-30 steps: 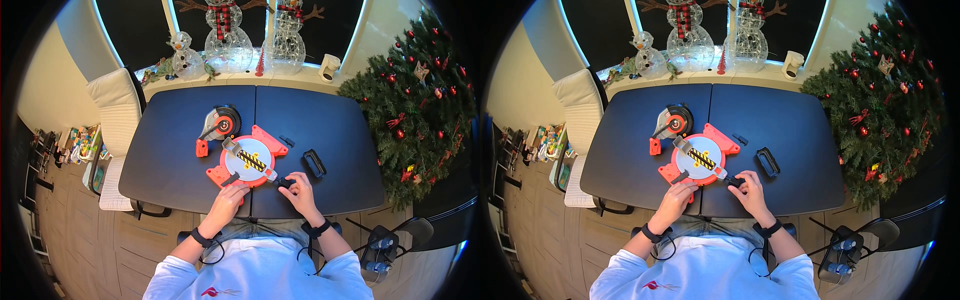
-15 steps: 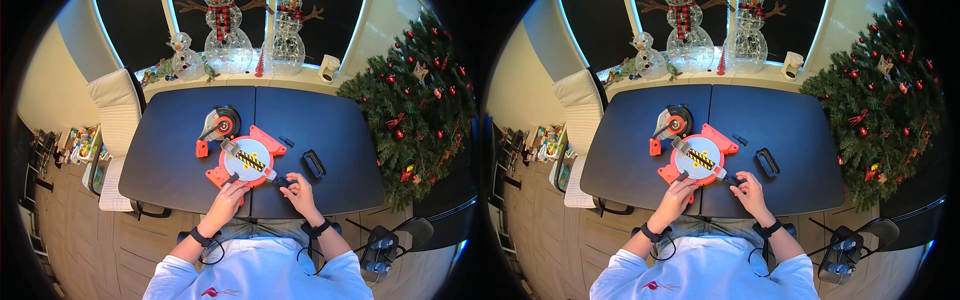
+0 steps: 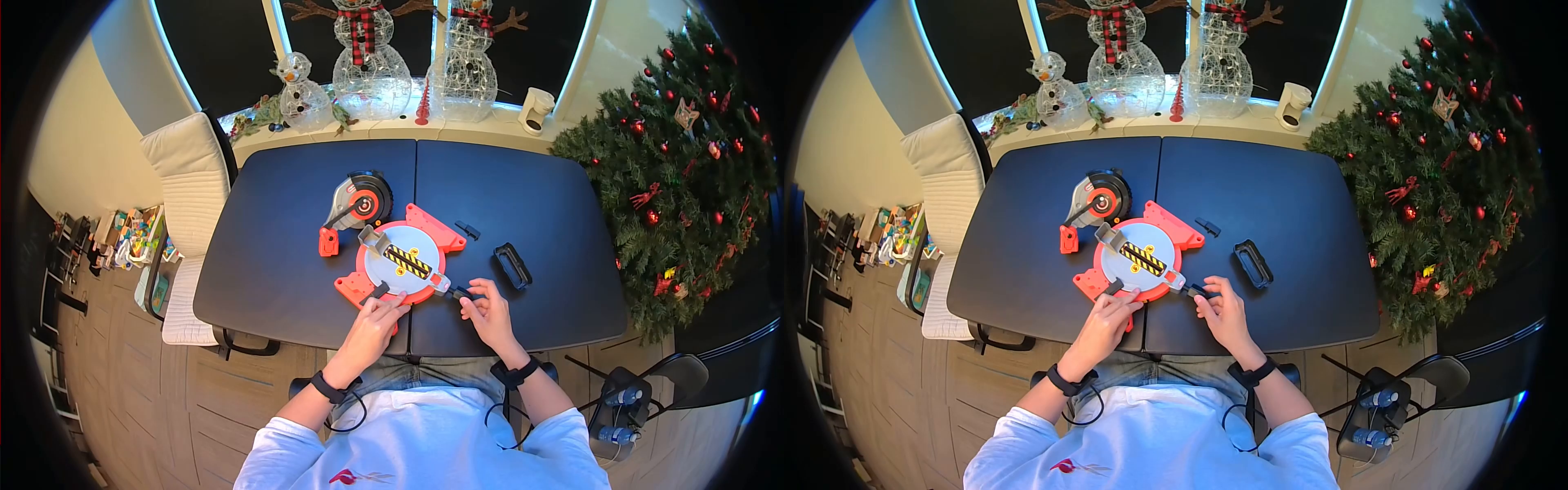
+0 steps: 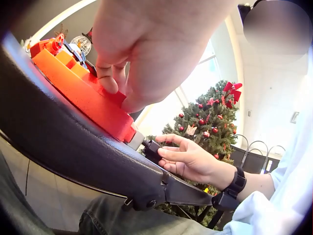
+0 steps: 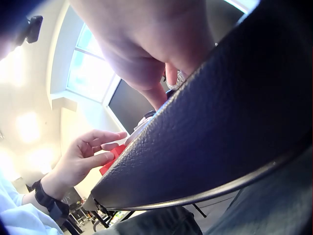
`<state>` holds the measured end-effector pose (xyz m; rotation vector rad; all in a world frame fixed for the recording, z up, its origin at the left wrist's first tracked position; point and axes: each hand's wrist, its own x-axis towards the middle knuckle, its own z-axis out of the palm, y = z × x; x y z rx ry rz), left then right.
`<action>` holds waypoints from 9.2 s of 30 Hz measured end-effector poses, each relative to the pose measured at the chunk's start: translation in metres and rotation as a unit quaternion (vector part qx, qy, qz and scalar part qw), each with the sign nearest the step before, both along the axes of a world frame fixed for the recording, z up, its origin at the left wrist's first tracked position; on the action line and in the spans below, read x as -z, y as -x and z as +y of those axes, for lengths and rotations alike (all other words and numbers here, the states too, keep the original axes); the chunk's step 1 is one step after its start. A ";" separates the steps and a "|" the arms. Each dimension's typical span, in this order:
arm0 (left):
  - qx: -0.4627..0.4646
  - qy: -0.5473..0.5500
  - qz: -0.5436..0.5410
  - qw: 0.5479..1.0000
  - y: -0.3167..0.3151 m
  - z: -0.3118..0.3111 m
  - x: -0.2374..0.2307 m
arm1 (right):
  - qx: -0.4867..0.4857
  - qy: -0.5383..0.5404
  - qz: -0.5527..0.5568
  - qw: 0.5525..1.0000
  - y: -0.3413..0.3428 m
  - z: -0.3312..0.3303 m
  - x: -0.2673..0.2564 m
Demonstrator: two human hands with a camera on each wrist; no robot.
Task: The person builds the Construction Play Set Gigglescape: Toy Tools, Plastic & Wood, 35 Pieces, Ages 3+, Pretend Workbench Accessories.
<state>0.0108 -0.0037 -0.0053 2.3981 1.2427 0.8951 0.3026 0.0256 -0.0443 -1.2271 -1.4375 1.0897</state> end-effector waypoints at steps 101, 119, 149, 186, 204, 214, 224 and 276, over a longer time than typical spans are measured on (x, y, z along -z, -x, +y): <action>0.008 0.006 0.032 0.999 0.003 -0.001 -0.002 | -0.015 0.058 0.008 0.998 0.001 0.008 -0.003; 0.008 0.002 0.027 1.000 0.004 0.000 0.002 | -0.009 -0.004 -0.008 1.000 0.005 0.006 -0.005; 0.010 -0.002 0.027 1.000 0.004 0.000 0.003 | -0.019 0.005 -0.034 0.999 0.004 0.008 0.002; 0.009 -0.001 0.036 0.999 0.004 0.000 0.002 | -0.001 -0.008 0.003 1.000 0.006 0.006 -0.003; 0.009 -0.006 0.038 0.999 0.004 0.000 0.003 | -0.010 0.043 0.042 0.998 0.005 0.008 0.003; 0.010 -0.008 0.039 0.999 0.004 0.000 0.002 | -0.008 0.056 0.053 0.997 0.005 0.008 0.001; 0.005 0.009 0.029 1.000 0.003 -0.001 0.004 | -0.014 0.043 0.042 0.998 0.005 0.008 0.002; 0.007 -0.006 0.037 0.999 0.004 -0.001 0.004 | -0.021 0.013 0.036 0.999 0.007 0.004 0.000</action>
